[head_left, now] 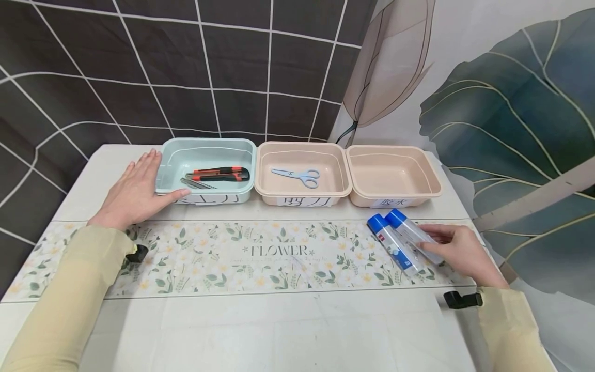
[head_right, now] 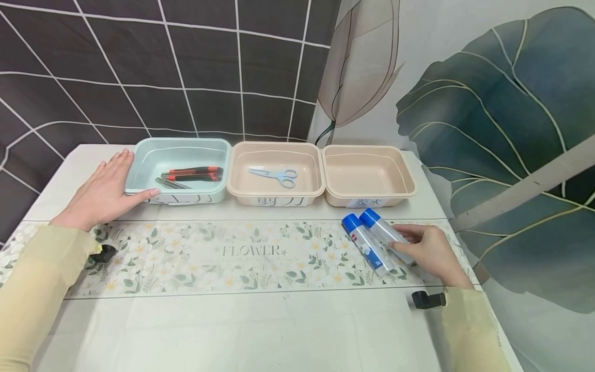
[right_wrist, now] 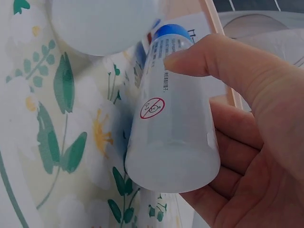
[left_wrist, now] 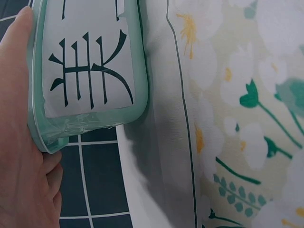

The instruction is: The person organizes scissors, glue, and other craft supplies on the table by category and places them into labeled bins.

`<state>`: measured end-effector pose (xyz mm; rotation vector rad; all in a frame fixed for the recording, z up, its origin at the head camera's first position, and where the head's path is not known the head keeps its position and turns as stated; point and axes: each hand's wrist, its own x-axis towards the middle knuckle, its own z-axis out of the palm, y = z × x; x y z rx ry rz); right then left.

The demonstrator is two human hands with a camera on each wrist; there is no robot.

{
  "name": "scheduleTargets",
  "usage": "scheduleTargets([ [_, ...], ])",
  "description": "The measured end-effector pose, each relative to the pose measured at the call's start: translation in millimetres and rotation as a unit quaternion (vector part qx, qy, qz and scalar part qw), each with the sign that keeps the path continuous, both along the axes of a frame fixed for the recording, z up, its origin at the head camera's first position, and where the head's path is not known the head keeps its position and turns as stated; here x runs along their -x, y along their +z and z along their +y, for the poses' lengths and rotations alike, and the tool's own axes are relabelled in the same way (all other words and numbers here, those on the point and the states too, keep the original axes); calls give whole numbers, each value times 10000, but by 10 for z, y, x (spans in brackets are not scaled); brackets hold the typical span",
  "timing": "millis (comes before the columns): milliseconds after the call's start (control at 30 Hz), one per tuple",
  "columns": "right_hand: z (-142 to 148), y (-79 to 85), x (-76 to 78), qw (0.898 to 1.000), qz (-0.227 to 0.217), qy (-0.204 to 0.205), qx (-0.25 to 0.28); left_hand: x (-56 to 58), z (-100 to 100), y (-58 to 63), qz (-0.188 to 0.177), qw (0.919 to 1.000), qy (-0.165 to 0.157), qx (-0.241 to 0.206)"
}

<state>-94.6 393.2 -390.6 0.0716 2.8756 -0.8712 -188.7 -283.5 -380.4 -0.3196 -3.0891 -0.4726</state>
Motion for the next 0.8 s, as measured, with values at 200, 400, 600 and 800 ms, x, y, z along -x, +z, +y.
scheduleTargets([
  [200, 8, 49, -34, 9999, 111, 57, 46, -3, 6, 7, 30, 10000, -2, 11],
  [400, -8, 104, -25, 9998, 172, 87, 57, -8, -2, 11, 46, 10000, -5, 17],
  [600, -14, 205, -23, 9997, 232, 67, 17, -3, -3, 4, 43, 10000, -8, 19],
  [800, -26, 324, -44, 9996, 271, 16, 75, 2, 7, 2, 33, 10000, -8, 4],
])
